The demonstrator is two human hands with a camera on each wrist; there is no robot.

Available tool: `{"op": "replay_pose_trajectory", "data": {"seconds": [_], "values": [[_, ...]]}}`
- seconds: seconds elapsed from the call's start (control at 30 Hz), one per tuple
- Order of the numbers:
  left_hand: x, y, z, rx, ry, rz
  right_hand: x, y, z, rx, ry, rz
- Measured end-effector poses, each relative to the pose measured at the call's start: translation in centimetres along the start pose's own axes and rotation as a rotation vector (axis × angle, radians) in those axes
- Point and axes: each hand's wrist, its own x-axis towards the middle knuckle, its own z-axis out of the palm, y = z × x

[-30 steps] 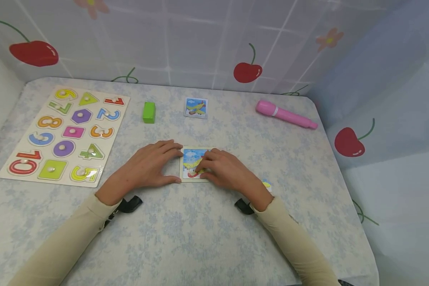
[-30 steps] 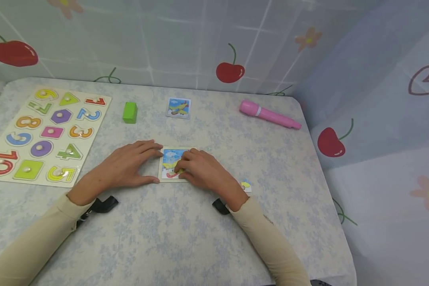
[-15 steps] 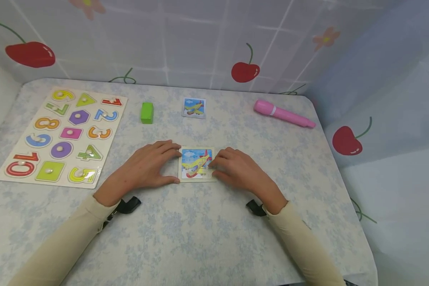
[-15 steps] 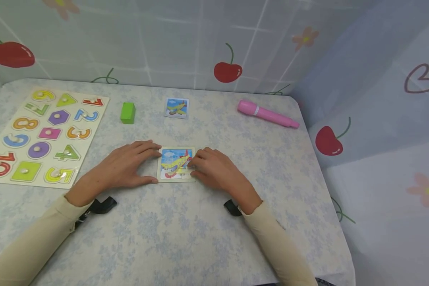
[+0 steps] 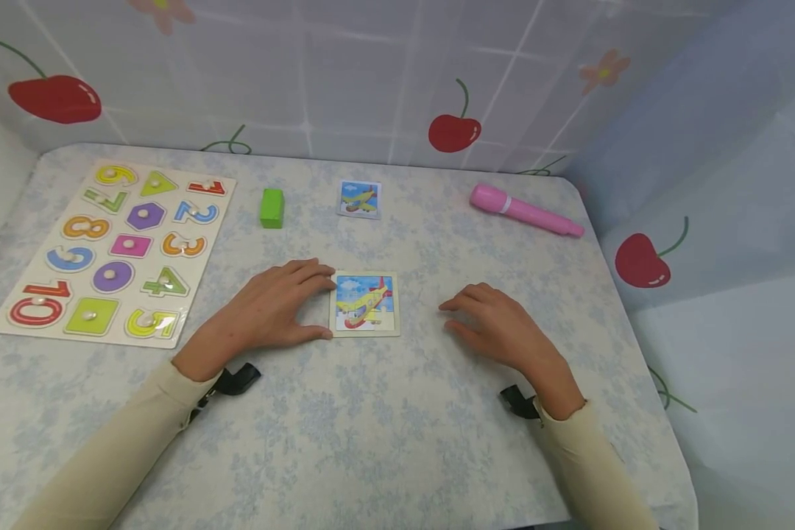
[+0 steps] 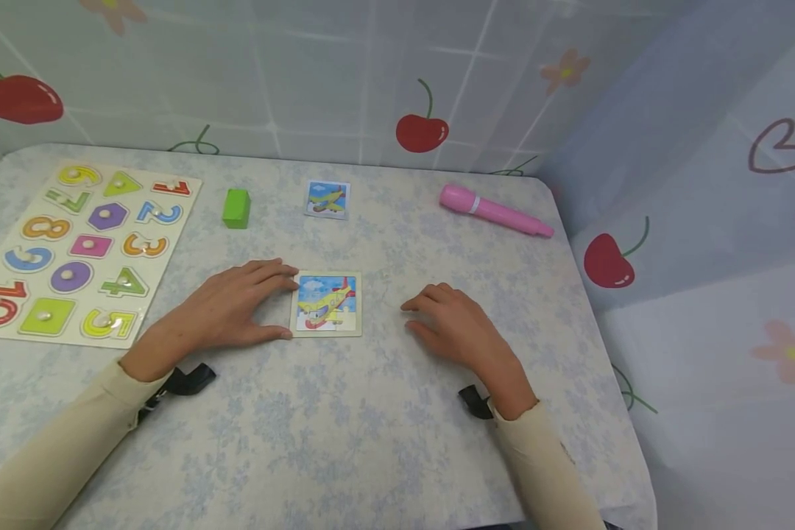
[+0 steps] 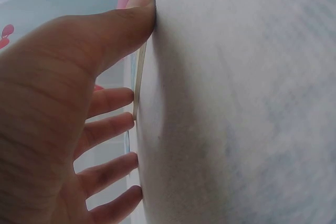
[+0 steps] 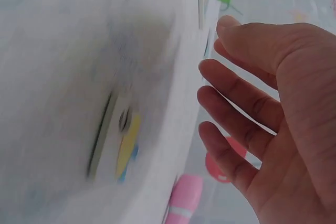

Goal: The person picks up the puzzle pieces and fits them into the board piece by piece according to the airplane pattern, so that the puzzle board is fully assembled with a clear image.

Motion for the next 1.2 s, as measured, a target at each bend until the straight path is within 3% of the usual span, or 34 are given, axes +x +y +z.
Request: {"op": "replay_pose_trajectory", "data": {"seconds": [0.17,0.6,0.93,1.2], "values": [[0.0,0.0,0.0,0.0,0.005,0.002,-2.1,1.1,-0.4,0.015,0.033,0.029],[0.1,-0.1,0.1,-0.006,0.005,0.005,-5.8,2.9,-0.7,0.063,-0.014,0.142],[0.0,0.0,0.0,-0.008,0.005,-0.001,-7.1,3.7,-0.2,0.115,0.007,0.121],[0.0,0.0,0.1,-0.009,0.012,0.003,-6.9,4.1,0.3,0.129,0.05,0.046]]}}
